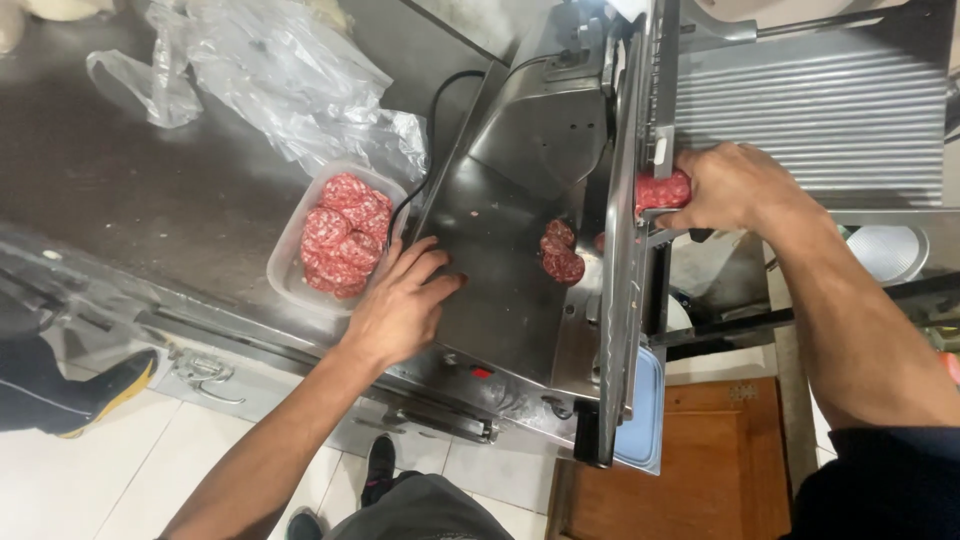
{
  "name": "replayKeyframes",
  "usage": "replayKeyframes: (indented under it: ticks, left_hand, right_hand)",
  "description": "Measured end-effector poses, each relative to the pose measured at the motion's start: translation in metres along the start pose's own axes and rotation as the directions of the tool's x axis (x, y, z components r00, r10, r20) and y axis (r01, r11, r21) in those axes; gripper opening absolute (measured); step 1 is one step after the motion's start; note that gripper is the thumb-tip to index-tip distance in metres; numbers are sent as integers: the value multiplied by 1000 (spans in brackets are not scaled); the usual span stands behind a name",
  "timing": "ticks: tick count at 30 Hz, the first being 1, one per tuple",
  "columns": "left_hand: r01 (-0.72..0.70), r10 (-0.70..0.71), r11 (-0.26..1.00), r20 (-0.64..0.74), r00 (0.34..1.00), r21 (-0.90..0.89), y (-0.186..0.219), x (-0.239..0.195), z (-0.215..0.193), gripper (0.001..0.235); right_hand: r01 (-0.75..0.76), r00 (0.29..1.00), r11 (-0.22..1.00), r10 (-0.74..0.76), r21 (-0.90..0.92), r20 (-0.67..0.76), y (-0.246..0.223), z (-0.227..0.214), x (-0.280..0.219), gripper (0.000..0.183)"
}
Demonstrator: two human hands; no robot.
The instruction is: Slicing salami using a commercial meat slicer and collecting the slices in a container.
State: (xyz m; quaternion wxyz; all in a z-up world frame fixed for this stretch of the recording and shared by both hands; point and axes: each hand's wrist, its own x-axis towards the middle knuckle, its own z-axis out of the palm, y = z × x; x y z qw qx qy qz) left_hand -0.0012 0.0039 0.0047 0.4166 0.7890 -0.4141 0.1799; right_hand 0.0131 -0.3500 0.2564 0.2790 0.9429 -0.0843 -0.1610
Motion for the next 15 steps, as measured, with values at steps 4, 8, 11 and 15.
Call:
replayKeyframes:
  ticks: [4,8,11,15]
  left_hand:
    - [6,-6,1000,1,1000,12,4,-4,-1,42]
    - [6,-5,1000,-34,999,24,3,-4,-3,43]
    - [5,-5,1000,-34,999,0,2,-9,0,45]
    - [-2,4,1000,-58,998,21,2,-8,0,46]
  right_hand:
    - [27,999,999,-26,17,-46,-7,-5,-8,68]
    - [-22,999,1000,23,21,-24,-13,-9,-26,63]
    - [40,998,998,-38,42,-43,-23,-3,-54,62]
    - [22,1000,999,-22,47,-2,-46,-11,-96,61]
